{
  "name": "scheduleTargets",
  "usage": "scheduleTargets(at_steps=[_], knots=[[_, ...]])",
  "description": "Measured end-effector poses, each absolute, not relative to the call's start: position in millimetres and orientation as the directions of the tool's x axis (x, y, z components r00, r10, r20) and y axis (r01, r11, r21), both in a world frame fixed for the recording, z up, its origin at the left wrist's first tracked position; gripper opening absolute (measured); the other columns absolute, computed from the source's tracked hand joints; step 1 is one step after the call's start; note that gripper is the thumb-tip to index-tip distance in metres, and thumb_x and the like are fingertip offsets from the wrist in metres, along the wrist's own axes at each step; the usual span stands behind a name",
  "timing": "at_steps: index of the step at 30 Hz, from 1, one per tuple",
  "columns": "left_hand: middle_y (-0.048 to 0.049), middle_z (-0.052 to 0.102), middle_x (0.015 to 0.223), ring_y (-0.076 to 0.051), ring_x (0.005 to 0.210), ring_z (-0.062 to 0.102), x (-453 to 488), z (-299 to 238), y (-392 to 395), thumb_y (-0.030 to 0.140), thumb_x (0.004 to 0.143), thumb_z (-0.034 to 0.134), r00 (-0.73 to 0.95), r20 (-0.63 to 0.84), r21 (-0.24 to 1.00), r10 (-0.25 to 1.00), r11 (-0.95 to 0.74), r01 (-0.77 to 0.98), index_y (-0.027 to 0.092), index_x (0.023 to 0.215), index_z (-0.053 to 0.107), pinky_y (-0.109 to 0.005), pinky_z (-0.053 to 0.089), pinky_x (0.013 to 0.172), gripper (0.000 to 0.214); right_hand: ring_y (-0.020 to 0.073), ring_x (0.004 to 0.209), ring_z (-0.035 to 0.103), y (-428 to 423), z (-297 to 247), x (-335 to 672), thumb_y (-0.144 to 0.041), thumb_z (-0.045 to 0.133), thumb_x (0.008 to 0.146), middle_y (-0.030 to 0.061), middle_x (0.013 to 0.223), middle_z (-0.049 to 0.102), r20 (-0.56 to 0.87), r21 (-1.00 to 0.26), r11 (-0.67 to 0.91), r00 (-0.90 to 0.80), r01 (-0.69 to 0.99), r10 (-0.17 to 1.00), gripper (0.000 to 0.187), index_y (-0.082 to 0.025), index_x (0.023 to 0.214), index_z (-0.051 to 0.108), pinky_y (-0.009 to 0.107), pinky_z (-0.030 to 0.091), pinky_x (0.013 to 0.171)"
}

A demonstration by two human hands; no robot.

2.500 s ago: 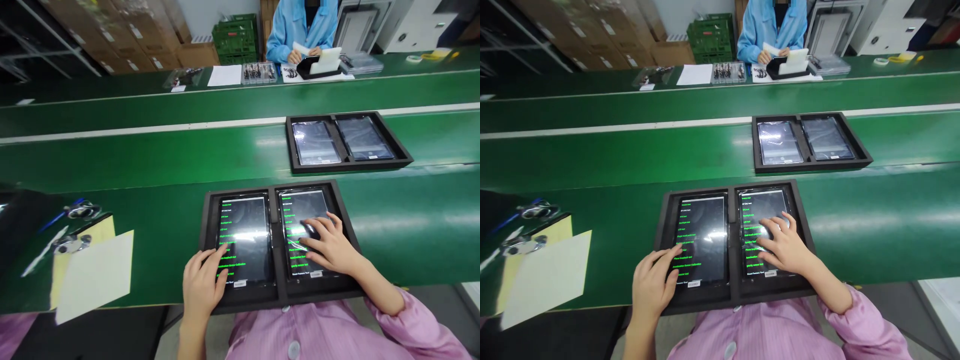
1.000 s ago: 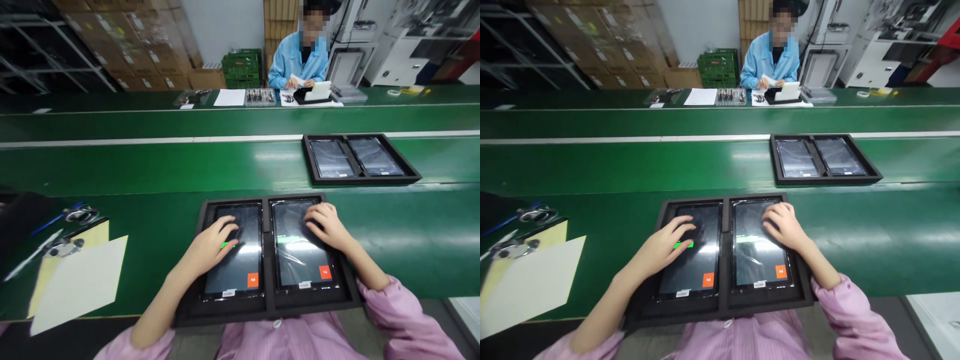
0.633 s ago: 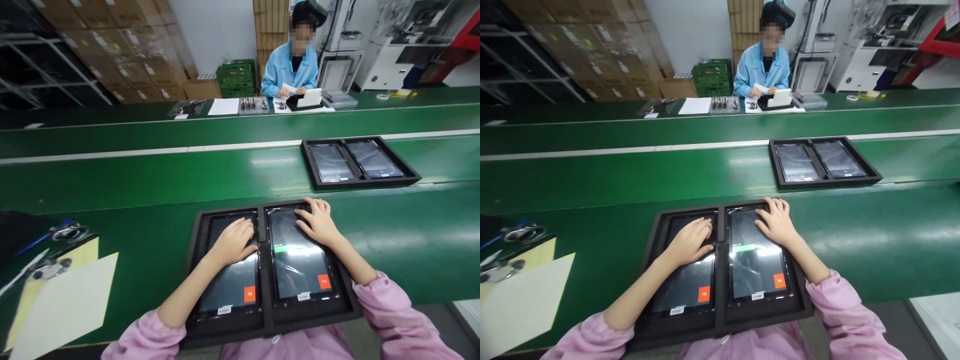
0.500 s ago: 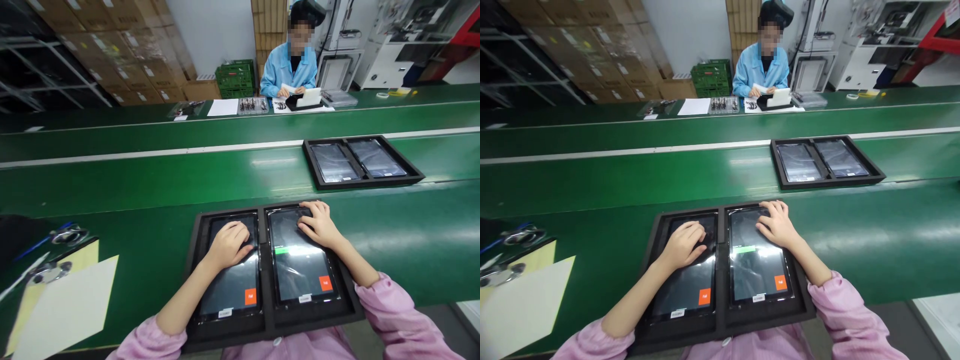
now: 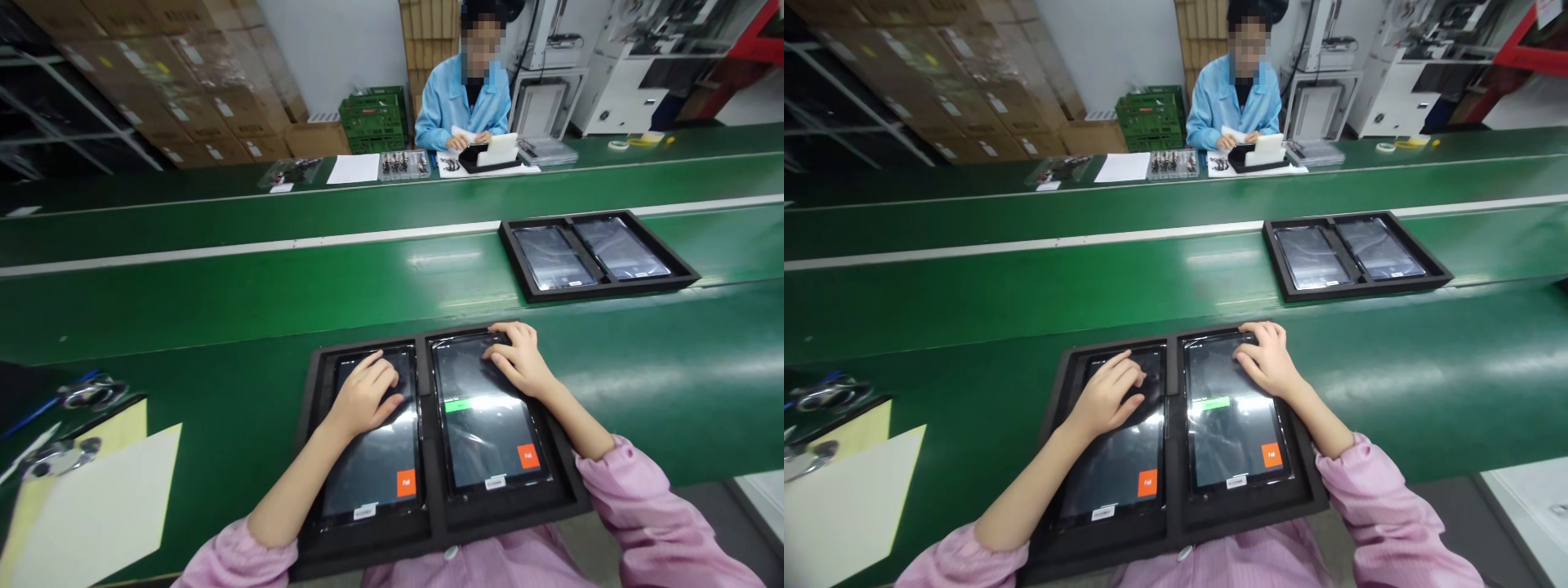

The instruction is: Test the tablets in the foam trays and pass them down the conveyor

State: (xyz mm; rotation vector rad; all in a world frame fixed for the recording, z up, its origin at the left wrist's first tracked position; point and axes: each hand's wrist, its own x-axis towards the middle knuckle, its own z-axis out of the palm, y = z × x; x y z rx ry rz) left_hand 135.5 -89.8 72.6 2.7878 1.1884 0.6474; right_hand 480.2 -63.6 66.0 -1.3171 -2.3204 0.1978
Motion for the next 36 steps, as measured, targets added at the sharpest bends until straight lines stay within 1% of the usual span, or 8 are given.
scheduleTargets(at_steps=[4, 8, 12, 17, 20, 24, 29, 36], knots=[[-0.0078, 0.068, 0.089, -0.024, 0.087, 0.065, 130.1, 70.4, -88.1, 0.047, 0.103, 0.026, 0.477, 0.441, 0.142, 0.761, -0.583, 0.800, 0.020, 0.095, 0.068, -0.050, 0.043, 0.101, 0.051, 0.0257, 0.112, 0.054, -61.8, 60.6, 483.1, -0.027, 0.035, 0.100, 0.0099, 0.114, 0.062, 0.380, -0.434, 0.419, -0.260, 0.797, 0.888, 0.045, -0.025, 0.087, 0.078, 0.046, 0.036, 0.100], [-0.0085, 0.068, 0.092, -0.025, 0.091, 0.064, 129.3, 67.8, -86.4, 0.048, 0.101, 0.027, 0.421, 0.372, 0.166, 0.827, -0.505, 0.847, 0.022, 0.102, 0.073, -0.050, 0.040, 0.100, 0.053, 0.0260, 0.111, 0.053, -61.4, 57.6, 480.2, -0.026, 0.039, 0.099, 0.0102, 0.114, 0.061, 0.391, -0.415, 0.424, -0.263, 0.805, 0.882, 0.043, -0.025, 0.085, 0.080, 0.046, 0.035, 0.099], [-0.0087, 0.069, 0.097, -0.027, 0.096, 0.065, 129.1, 68.3, -85.7, 0.048, 0.101, 0.027, 0.377, 0.333, 0.209, 0.864, -0.458, 0.864, 0.023, 0.102, 0.071, -0.053, 0.035, 0.103, 0.051, 0.0267, 0.108, 0.052, -60.5, 56.5, 478.3, -0.027, 0.042, 0.098, 0.0113, 0.112, 0.060, 0.386, -0.409, 0.429, -0.274, 0.805, 0.881, 0.040, -0.022, 0.081, 0.078, 0.045, 0.038, 0.094], [-0.0121, 0.072, 0.112, -0.029, 0.107, 0.065, 130.7, 65.4, -81.9, 0.043, 0.101, 0.027, 0.285, 0.286, 0.222, 0.915, -0.353, 0.909, 0.019, 0.109, 0.066, -0.053, 0.033, 0.108, 0.046, 0.0237, 0.086, 0.052, -54.3, 51.0, 474.9, -0.024, 0.037, 0.100, 0.0098, 0.087, 0.057, 0.358, -0.451, 0.281, -0.117, 0.847, 0.926, 0.038, -0.017, 0.088, 0.073, 0.038, 0.044, 0.083], [-0.0142, 0.071, 0.122, -0.030, 0.114, 0.064, 137.3, 64.8, -79.5, 0.038, 0.100, 0.031, 0.265, 0.220, 0.164, 0.939, -0.303, 0.939, 0.018, 0.117, 0.065, -0.053, 0.032, 0.111, 0.043, 0.0268, 0.086, 0.052, -52.1, 53.8, 467.0, -0.025, 0.043, 0.098, 0.0142, 0.091, 0.059, 0.289, -0.306, 0.136, -0.045, 0.942, 0.956, 0.032, -0.013, 0.088, 0.071, 0.040, 0.044, 0.081], [-0.0141, 0.072, 0.118, -0.030, 0.110, 0.066, 141.8, 73.8, -73.1, 0.037, 0.097, 0.037, 0.230, 0.118, 0.146, 0.966, -0.246, 0.958, 0.017, 0.114, 0.067, -0.050, 0.041, 0.102, 0.040, 0.0320, 0.097, 0.055, -51.3, 75.3, 455.6, -0.029, 0.047, 0.098, 0.0205, 0.102, 0.062, 0.100, -0.138, 0.106, -0.093, 0.985, 0.991, 0.032, -0.009, 0.095, 0.072, 0.042, 0.045, 0.082], [-0.0083, 0.075, 0.110, -0.026, 0.108, 0.066, 132.3, 89.1, -62.1, 0.038, 0.098, 0.030, 0.230, -0.038, 0.268, 0.972, -0.212, 0.940, 0.022, 0.097, 0.070, -0.051, 0.037, 0.107, 0.043, 0.0305, 0.106, 0.063, -36.1, 109.2, 451.9, -0.028, 0.041, 0.102, 0.0232, 0.107, 0.068, -0.146, -0.167, 0.105, -0.130, 0.980, 0.981, 0.040, -0.004, 0.106, 0.073, 0.036, 0.046, 0.092], [-0.0095, 0.076, 0.090, -0.028, 0.090, 0.068, 139.2, 107.3, -54.7, 0.048, 0.093, 0.032, 0.241, -0.095, 0.228, 0.966, -0.215, 0.950, 0.022, 0.074, 0.062, -0.049, 0.044, 0.100, 0.044, 0.0291, 0.093, 0.071, -14.7, 124.7, 454.6, -0.040, 0.057, 0.096, 0.0191, 0.092, 0.076, -0.247, -0.216, 0.086, -0.140, 0.973, 0.959, 0.038, -0.008, 0.098, 0.078, 0.030, 0.049, 0.076]])
